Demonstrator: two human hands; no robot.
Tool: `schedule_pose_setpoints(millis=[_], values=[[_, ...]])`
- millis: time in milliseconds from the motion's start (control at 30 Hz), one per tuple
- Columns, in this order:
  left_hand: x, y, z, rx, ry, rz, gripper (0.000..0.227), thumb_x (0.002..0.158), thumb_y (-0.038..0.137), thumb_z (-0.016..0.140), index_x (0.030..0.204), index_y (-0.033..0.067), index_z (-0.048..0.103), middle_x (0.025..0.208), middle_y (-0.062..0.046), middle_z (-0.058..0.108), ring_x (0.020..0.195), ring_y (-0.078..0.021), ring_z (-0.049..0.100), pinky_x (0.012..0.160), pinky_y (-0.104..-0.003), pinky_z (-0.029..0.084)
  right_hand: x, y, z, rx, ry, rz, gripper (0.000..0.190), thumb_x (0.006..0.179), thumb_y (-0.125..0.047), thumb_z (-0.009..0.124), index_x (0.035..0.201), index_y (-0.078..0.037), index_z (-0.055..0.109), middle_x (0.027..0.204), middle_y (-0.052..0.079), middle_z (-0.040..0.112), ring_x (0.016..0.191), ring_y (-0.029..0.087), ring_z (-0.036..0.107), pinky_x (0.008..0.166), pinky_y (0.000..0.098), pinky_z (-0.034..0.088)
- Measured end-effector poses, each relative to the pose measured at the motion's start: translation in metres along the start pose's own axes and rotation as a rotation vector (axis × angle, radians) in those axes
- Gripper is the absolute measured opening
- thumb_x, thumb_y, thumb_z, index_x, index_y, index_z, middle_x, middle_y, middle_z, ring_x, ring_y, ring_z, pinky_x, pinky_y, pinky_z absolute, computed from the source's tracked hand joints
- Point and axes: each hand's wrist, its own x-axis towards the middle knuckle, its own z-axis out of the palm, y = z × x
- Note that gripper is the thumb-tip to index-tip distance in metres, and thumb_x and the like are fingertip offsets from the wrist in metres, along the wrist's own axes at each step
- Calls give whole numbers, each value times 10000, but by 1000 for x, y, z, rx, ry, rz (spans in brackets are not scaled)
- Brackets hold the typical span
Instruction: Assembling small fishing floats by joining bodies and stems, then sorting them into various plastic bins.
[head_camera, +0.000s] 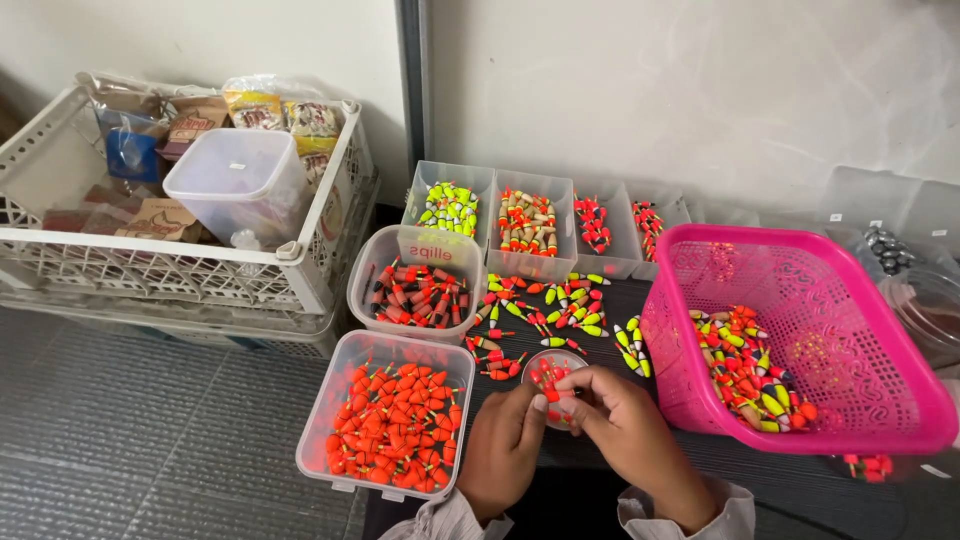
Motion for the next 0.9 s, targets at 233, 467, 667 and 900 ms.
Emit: schedule_pose_setpoints(millis=[233, 467, 667, 900], values=[[-2, -5, -3, 24, -4, 69, 374, 1081, 329, 375, 812, 102, 504, 682, -92, 590, 618, -305, 560, 584, -427, 363, 15, -23, -9, -252, -35, 111, 170, 945, -244, 643, 865, -122, 730, 569, 2, 615, 458, 100, 565, 522, 261, 510], [-1, -9, 0, 91, 3, 115, 419, 1063, 404, 396, 807, 86, 491, 675, -146, 614, 614, -401, 562, 556, -483, 330, 90, -124, 23, -403, 158, -70, 279, 922, -328, 654, 1096, -121, 724, 866, 38, 756, 693, 122, 677, 668, 293, 521], [0, -11, 3, 144, -10, 154, 267, 941, 230, 595, 737, 82, 508, 644, -174, 610, 609, -397, 574, 569, -490, 354, 110, -100, 39, -648, -97, -43, 97, 914, -227, 634, 904, -173, 713, 862, -32, 737, 800, 159, 674, 722, 343, 486], [-1, -10, 2, 134, -66, 148, 310, 884, 282, 679, 681, 148, 487, 571, -16, 540, 596, -268, 576, 632, -421, 396, 115, -24, 43, -944, -463, -1, 68, 827, -278, 746, 890, -302, 738, 931, -95, 669, 869, 128, 650, 678, 377, 461]])
